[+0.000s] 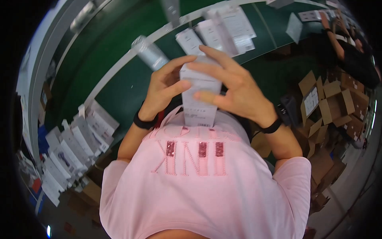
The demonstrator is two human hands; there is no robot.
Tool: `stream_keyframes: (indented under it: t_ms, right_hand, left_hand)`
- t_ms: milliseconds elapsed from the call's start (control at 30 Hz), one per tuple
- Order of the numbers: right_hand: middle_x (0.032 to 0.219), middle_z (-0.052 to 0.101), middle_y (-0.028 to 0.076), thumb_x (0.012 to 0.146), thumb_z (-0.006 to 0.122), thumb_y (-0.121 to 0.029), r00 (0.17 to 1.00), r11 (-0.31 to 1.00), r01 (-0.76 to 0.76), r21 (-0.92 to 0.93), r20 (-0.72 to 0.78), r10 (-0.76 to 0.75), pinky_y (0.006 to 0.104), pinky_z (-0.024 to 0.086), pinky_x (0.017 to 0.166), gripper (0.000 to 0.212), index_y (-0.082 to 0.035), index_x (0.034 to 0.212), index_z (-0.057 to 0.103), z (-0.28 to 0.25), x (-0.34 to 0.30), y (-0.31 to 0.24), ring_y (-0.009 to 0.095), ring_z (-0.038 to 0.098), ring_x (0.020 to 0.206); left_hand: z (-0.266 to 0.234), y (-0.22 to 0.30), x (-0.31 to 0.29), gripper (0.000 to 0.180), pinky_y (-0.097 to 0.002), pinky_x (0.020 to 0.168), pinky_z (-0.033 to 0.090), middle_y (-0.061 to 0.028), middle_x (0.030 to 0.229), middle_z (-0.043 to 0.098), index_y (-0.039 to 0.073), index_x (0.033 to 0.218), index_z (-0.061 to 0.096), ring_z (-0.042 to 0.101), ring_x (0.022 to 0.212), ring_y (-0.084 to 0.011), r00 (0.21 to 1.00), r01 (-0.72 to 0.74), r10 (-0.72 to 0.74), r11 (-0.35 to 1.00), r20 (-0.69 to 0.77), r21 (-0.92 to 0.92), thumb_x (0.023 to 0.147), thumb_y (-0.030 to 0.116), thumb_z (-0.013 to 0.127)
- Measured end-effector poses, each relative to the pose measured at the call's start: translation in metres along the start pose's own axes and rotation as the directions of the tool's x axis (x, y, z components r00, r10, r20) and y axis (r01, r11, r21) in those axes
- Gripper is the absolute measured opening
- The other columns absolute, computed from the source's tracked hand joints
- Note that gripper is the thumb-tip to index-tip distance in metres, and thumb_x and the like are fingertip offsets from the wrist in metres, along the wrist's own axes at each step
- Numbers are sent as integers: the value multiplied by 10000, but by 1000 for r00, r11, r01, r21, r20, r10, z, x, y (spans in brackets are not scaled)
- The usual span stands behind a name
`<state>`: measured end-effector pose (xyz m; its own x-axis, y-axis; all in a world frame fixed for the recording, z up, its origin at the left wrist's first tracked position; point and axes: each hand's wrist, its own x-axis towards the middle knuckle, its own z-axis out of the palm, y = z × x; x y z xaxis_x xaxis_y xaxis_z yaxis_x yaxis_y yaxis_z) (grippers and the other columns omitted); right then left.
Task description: Packaging digital thermometers into individual cardboard boxes on a factory assembly line.
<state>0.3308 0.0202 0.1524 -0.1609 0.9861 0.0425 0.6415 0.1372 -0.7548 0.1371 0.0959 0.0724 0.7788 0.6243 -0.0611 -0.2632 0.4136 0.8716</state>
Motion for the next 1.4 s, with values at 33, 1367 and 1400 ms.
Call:
stream_keyframes:
  t_ms: [33, 1367, 1400]
  right_hand:
    - [1397, 459, 184, 707, 814, -215, 999, 1000, -14, -23, -46, 13, 387, 386, 1043, 681, -79, 1317, 543, -1, -3, 10, 320, 484, 1259]
    - [1085, 587, 142, 840, 630, -66, 853, 896, -243, -371, -522, 16, 416, 507, 712, 147, 4, 967, 613, -201, 70, 419, 351, 613, 857]
    - [1089, 591, 142, 830, 639, -56, 878, 895, -189, -404, -478, -30, 408, 510, 711, 148, 5, 964, 619, -203, 64, 414, 343, 617, 854]
  left_hand:
    - [4, -5, 9, 497, -312, 894, 487, -111, 1222, 580, 26, 1322, 508, 573, 1088, -183, 1000, -19, 19, 1000, -23, -17, 861, 65, 690]
    - [7, -151, 596, 1157, -435, 1023, 425, -264, 1435, 266, 176, 1505, 138, 371, 1301, -416, 739, 481, 100, 613, -666, 627, 572, 61, 812]
    - [-1, -158, 597, 1157, -435, 1023, 425, -264, 1435, 266, 176, 1505, 138, 371, 1301, -416, 735, 498, 81, 611, -674, 616, 572, 61, 812]
